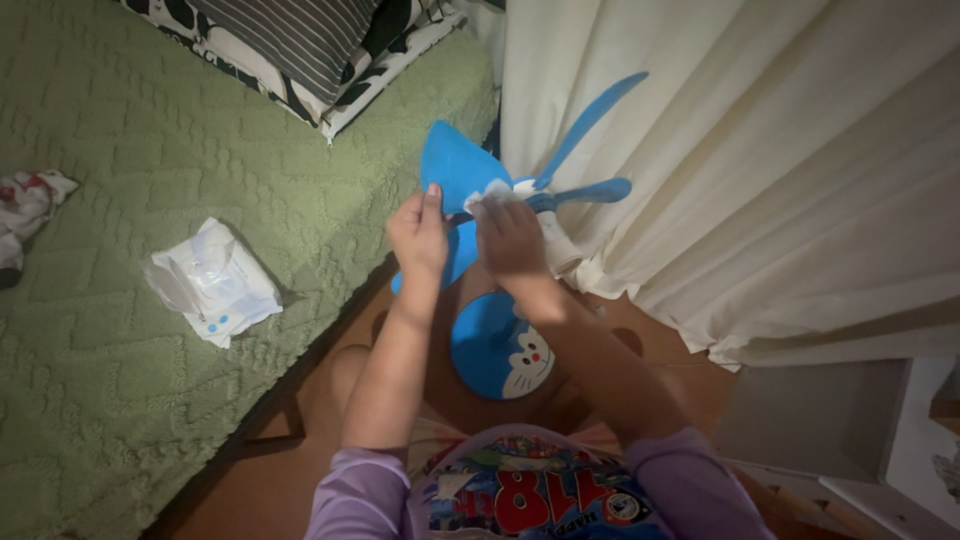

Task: The person wipes the blades and central hub of a small blue pedestal fan using a white wipe. They rotate the fan head to reach different blades and continue wiping the hub and blade surfaces throughout the clip.

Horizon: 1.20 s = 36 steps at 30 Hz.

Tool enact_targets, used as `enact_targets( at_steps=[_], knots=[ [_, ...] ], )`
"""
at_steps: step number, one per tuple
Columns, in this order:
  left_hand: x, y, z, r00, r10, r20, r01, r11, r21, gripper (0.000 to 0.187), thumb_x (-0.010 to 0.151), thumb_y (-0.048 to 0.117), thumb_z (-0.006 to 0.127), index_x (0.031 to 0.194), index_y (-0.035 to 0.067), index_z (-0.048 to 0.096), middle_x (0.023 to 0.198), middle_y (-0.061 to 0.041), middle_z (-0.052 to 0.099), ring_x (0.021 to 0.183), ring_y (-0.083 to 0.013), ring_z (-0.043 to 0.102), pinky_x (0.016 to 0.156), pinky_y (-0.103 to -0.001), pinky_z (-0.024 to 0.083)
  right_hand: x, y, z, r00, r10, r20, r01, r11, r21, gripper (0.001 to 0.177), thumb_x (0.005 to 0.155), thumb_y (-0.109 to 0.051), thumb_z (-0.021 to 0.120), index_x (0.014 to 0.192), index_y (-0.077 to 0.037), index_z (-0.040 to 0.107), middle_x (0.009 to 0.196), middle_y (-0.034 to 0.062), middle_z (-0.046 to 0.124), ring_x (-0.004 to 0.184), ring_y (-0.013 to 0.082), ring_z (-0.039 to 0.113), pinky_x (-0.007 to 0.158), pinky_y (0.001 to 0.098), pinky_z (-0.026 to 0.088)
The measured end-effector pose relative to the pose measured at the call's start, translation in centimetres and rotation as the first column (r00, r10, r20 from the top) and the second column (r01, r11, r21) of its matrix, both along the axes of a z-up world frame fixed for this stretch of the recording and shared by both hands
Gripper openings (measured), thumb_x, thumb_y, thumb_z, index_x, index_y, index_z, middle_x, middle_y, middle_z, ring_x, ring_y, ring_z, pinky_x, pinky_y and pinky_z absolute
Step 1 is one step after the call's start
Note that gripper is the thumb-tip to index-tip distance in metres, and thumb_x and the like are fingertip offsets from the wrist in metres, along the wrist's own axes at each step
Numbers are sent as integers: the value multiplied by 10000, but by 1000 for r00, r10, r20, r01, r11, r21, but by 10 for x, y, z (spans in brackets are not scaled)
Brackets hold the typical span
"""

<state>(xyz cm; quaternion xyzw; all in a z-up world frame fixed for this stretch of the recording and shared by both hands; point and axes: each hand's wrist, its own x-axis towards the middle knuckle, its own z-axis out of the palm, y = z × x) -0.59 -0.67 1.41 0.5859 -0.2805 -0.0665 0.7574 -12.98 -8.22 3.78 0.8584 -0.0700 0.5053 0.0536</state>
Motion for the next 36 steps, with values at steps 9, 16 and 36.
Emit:
enact_targets(
  at_steps=[9, 16, 36],
  knots=[
    [-5, 2, 10, 1000, 9, -3, -9, 1000, 8, 393, 1045, 252, 615, 746, 6, 679, 637, -3, 632, 600, -61, 541, 565, -244, 431, -1, -9, -19, 993, -116, -13, 116, 993, -4, 253, 894, -42, 642, 1143, -41, 691, 1027, 104, 672, 917, 300, 632, 831, 445, 506],
    [-11, 2, 16, 1000, 15, 13, -15, 1000, -9, 365, 1050, 237, 612, 783, -2, 683, 661, -9, 638, 618, -62, 548, 585, -243, 442, 0, -16, -32, 942, -329, -66, 331, 943, 22, 231, 884, -158, 658, 1100, -92, 704, 978, 55, 677, 925, 262, 649, 825, 452, 460],
    [-13, 9, -3, 995, -22, -94, 13, 996, -94, 416, 1091, 238, 615, 749, 1, 602, 700, 7, 567, 670, -56, 510, 623, -246, 506, 17, 39, -36, 982, 62, 180, -134, 900, 415, 356, 878, 64, 627, 1219, -1, 704, 1112, 153, 683, 939, 335, 648, 845, 453, 509]
  ],
)
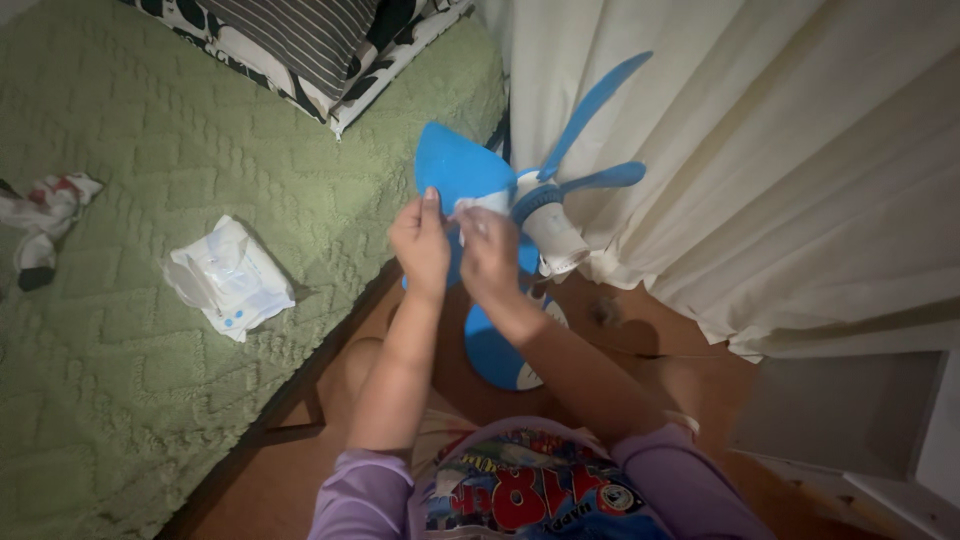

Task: The person wipes the blades and central hub of a small blue pedestal fan using a white wipe. They rotate the fan head to reach different blades and continue wiping the hub and blade surfaces throughout the clip.

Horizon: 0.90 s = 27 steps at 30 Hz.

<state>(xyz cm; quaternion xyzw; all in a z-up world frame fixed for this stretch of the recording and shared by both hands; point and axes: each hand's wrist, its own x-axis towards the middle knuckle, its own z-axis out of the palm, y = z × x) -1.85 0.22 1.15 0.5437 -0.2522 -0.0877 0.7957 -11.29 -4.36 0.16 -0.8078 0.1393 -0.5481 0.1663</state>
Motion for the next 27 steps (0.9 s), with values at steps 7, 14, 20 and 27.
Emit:
enact_targets(
  at_steps=[7, 14, 20, 27],
  knots=[
    [2, 3, 7, 995, -41, -91, 39, 999, -25, 381, 1050, 239, 605, 742, 19, 641, 691, 2, 609, 647, -69, 578, 623, -261, 575, -15, -27, -9, 991, -69, -111, 41, 971, -237, 488, 829, 83, 602, 1305, -13, 650, 1158, 175, 669, 997, 381, 641, 871, 481, 518],
    [-1, -6, 4, 999, -33, -18, 32, 998, -59, 359, 1061, 218, 625, 759, 28, 654, 699, 12, 599, 647, -65, 549, 595, -240, 507, -4, -20, -11, 998, 3, -58, -1, 999, 44, 350, 945, 51, 579, 1265, -41, 684, 1126, 177, 672, 1029, 366, 663, 903, 451, 550],
    [17, 4, -20, 995, -8, 95, 1, 998, 70, 370, 1048, 265, 634, 769, 24, 668, 702, 12, 590, 664, -85, 497, 602, -258, 413, -10, -6, 0, 980, 197, 16, -198, 970, 140, 357, 967, 21, 544, 1295, -37, 676, 1242, 168, 648, 1099, 354, 653, 967, 417, 539],
    [64, 5, -59, 965, -240, 105, 245, 969, -34, 470, 1147, 404, 523, 878, 25, 591, 780, -12, 545, 771, -119, 472, 728, -296, 419, -23, -19, -16, 921, -87, -379, 131, 987, 91, 777, 867, -236, 727, 1527, -8, 386, 1535, 255, 379, 1362, 486, 380, 1170, 586, 258]
  ],
)
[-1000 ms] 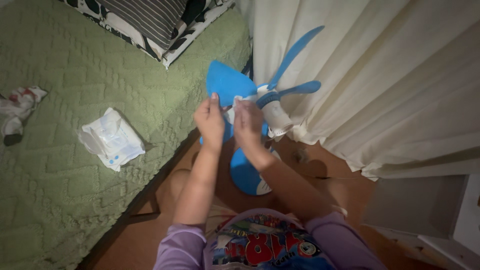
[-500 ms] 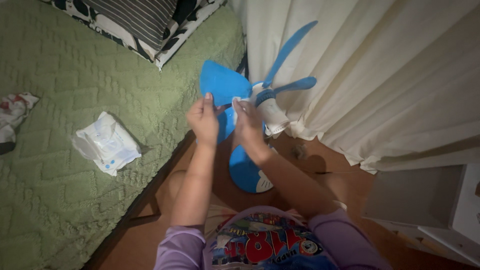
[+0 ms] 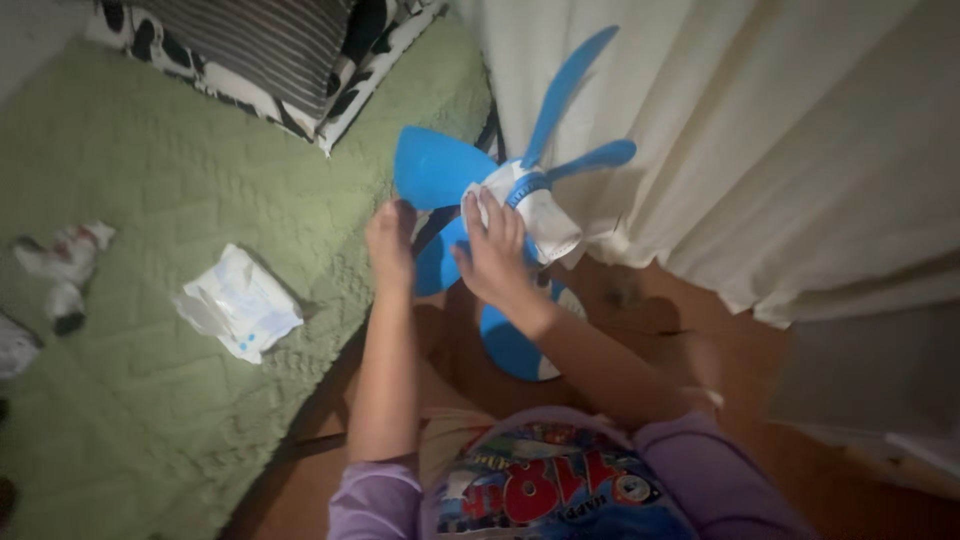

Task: The person wipes the blades and central hub of a small blue pedestal fan using a white wipe. They rotate the fan head to reach different blades and continue wiping the hub and blade surfaces throughout the clip.

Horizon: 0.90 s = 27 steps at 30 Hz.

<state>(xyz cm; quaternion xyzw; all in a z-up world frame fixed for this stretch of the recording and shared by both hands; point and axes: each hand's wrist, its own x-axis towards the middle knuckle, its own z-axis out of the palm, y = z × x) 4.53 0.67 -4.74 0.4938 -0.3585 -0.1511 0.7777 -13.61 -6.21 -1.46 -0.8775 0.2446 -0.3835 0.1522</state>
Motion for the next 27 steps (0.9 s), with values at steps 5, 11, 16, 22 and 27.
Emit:
enact_targets(
  at_steps=[5, 11, 16, 22, 27],
  knots=[
    [-12, -2, 9, 996, 89, -30, -85, 992, 93, 351, 1062, 275, 581, 966, -42, 697, 911, -53, 686, 852, -134, 626, 829, -294, 533, -4, 8, -3, 992, -92, -83, 90, 995, -35, 876, 793, -196, 729, 1552, -20, 330, 1591, 220, 334, 1397, 486, 339, 1187, 647, 155],
    [-40, -2, 43, 978, 195, 79, -208, 957, 204, 315, 1078, 230, 558, 989, -33, 707, 873, -45, 690, 809, -116, 637, 790, -277, 559, 4, 11, 5, 998, -70, -10, 70, 995, 71, 937, 675, -144, 724, 1517, 2, 340, 1551, 219, 340, 1399, 480, 314, 1182, 660, 166],
    [-52, -1, 56, 965, 216, 148, -244, 946, 212, 329, 1089, 218, 548, 927, -32, 687, 835, -52, 685, 787, -117, 636, 769, -283, 561, 12, 25, 12, 998, -36, 60, 31, 996, 82, 971, 631, -147, 749, 1494, 13, 334, 1516, 247, 336, 1371, 530, 295, 1163, 663, 169],
    [-53, 0, 63, 931, 290, 221, -343, 902, 261, 284, 1065, 193, 562, 933, -25, 687, 813, -62, 688, 764, -114, 625, 727, -287, 539, 13, 21, 25, 997, 82, -12, -82, 995, -49, 1028, 685, -138, 739, 1588, -13, 265, 1648, 212, 245, 1442, 549, 267, 1187, 736, 77],
    [-56, 2, 73, 908, 278, 315, -379, 866, 327, 270, 1048, 203, 553, 955, -12, 687, 798, -93, 707, 735, -135, 628, 714, -305, 527, 21, -10, 53, 987, 149, -55, -156, 975, -157, 1035, 723, -153, 745, 1619, -87, 232, 1700, 136, 184, 1510, 540, 239, 1194, 742, 62]
  ],
)
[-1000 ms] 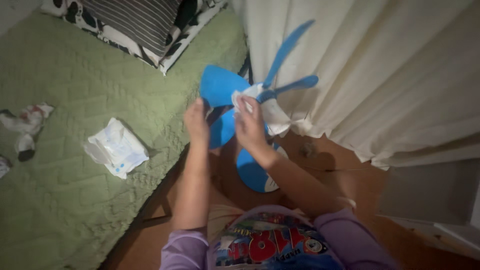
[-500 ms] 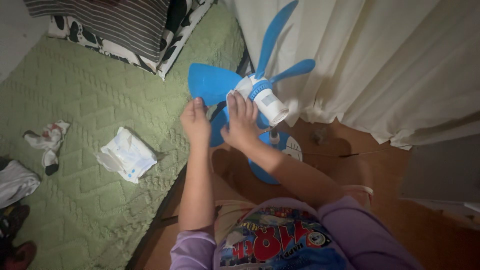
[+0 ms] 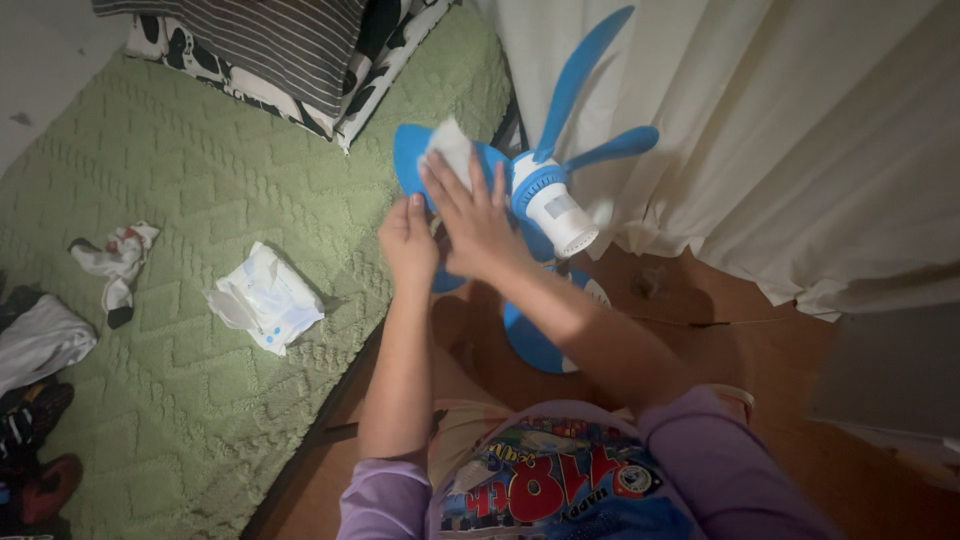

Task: The person wipes the blades and central hub of a small blue pedestal fan using a white wipe. They rotate the fan head to reach different blades and continue wiping the hub and blade surfaces throughout the clip.

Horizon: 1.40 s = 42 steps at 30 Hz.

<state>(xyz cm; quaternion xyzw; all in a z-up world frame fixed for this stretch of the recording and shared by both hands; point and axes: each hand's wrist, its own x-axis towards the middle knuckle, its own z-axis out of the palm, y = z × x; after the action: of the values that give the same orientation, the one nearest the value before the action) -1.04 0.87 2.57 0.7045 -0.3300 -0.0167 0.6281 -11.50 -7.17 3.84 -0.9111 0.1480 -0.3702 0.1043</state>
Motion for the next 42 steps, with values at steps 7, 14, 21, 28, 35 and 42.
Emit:
enact_targets(
  at_steps=[7, 14, 21, 28, 35, 42],
  knots=[
    [-10, 2, 3, 1000, 2, -9, 0, 992, 129, 297, 1051, 227, 573, 893, 4, 689, 742, -95, 683, 686, -149, 628, 672, -308, 519, 7, -27, 23, 999, 19, -32, -13, 984, 177, 1106, 717, -116, 736, 1643, -54, 135, 1736, 132, 139, 1487, 517, 279, 1266, 694, 87],
    [-2, -1, -6, 999, -35, -29, 33, 998, -46, 253, 1061, 184, 559, 919, 12, 677, 805, -57, 692, 737, -117, 604, 690, -287, 512, -7, -7, 6, 977, 210, -20, -208, 975, 79, 1078, 659, -76, 697, 1595, -21, 165, 1674, 200, 165, 1503, 536, 221, 1219, 707, 57],
    [4, 3, -22, 969, -137, -205, 132, 991, -37, 336, 1073, 267, 553, 904, 5, 677, 805, -68, 657, 718, -177, 575, 678, -342, 501, 2, -33, -2, 921, 378, 96, -388, 914, 121, 993, 744, -23, 615, 1645, -38, 198, 1731, 196, 167, 1614, 407, 189, 1318, 626, 102],
    [27, 10, -30, 903, -274, -331, 196, 948, -252, 786, 1012, 645, 228, 1094, 26, 704, 1059, -115, 742, 993, -232, 712, 946, -398, 545, -2, -18, -7, 925, 359, -124, -358, 933, 31, 934, 761, -100, 600, 1621, -28, 244, 1702, 195, 191, 1577, 391, 211, 1294, 616, 137],
    [17, 6, -38, 789, -498, -359, 304, 825, -477, 907, 1085, 750, 208, 1036, -43, 646, 1037, -204, 708, 1002, -344, 687, 989, -453, 567, 12, -26, 7, 954, 300, 20, -300, 953, -37, 806, 893, -104, 603, 1621, -15, 268, 1714, 181, 219, 1584, 420, 201, 1298, 624, 106],
    [15, 7, -35, 729, -314, -609, 57, 914, -402, 736, 928, 655, 229, 1047, 83, 675, 1019, -87, 750, 974, -202, 710, 877, -327, 598, -12, -19, -28, 957, 287, -42, -289, 957, -37, 745, 846, -24, 601, 1567, -97, 430, 1665, 105, 365, 1544, 359, 345, 1296, 606, 217]
  ],
)
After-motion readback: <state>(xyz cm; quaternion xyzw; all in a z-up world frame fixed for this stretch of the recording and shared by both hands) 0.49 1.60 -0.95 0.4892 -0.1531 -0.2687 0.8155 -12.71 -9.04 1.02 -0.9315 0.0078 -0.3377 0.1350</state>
